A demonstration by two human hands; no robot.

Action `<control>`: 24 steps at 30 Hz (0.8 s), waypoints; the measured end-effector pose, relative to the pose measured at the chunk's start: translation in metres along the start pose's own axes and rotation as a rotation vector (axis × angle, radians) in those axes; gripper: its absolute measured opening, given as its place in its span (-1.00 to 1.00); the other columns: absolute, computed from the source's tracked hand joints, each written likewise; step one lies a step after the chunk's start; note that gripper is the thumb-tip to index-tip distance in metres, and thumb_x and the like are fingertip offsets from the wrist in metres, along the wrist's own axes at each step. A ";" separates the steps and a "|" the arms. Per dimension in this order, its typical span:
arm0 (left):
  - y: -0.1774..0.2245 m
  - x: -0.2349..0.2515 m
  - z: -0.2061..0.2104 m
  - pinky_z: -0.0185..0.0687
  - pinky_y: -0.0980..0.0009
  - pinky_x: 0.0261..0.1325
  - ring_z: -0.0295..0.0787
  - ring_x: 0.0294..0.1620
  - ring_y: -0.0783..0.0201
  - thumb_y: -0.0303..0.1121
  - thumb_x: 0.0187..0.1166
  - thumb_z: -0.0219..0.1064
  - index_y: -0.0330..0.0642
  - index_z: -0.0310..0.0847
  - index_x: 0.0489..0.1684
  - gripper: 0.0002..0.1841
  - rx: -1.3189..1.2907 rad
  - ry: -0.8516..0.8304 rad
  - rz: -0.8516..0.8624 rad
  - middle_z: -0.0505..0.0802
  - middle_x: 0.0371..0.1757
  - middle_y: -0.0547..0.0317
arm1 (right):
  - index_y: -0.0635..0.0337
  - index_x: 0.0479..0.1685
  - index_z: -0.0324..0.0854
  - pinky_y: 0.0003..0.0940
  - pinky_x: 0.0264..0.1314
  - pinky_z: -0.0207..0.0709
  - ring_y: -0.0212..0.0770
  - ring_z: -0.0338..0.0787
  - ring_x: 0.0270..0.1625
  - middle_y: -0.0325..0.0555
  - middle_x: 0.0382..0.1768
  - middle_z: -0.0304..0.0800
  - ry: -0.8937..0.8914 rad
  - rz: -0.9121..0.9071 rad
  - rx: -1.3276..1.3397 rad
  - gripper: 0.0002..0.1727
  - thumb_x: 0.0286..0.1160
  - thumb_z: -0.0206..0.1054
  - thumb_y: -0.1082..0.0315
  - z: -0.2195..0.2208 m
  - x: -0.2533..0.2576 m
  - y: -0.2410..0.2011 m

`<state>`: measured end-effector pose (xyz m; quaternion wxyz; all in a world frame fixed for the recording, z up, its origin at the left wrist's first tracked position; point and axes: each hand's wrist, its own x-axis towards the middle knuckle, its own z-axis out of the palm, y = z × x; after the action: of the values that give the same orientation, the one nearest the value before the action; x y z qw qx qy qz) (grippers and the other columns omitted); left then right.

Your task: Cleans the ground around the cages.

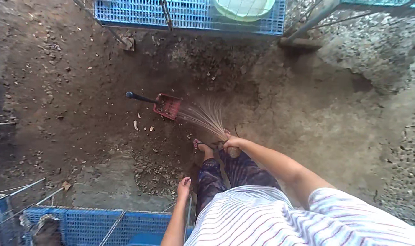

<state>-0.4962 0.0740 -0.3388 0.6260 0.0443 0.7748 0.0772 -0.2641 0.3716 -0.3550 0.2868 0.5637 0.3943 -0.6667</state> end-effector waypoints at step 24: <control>-0.016 0.011 -0.024 0.52 -0.09 0.34 0.64 0.36 -0.15 -0.35 0.83 0.14 -0.34 0.52 0.51 -0.62 -0.094 -0.006 -0.023 0.68 0.42 -0.32 | 0.05 0.83 0.07 0.00 0.06 0.67 0.05 0.74 0.06 0.26 0.35 0.59 0.162 -0.013 0.201 0.07 0.14 0.46 0.66 -0.054 -0.098 -0.019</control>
<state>-0.5219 0.0585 -0.3474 0.6306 0.0062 0.7689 0.1059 -0.2319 0.4215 -0.2578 0.1916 0.6391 0.3510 -0.6570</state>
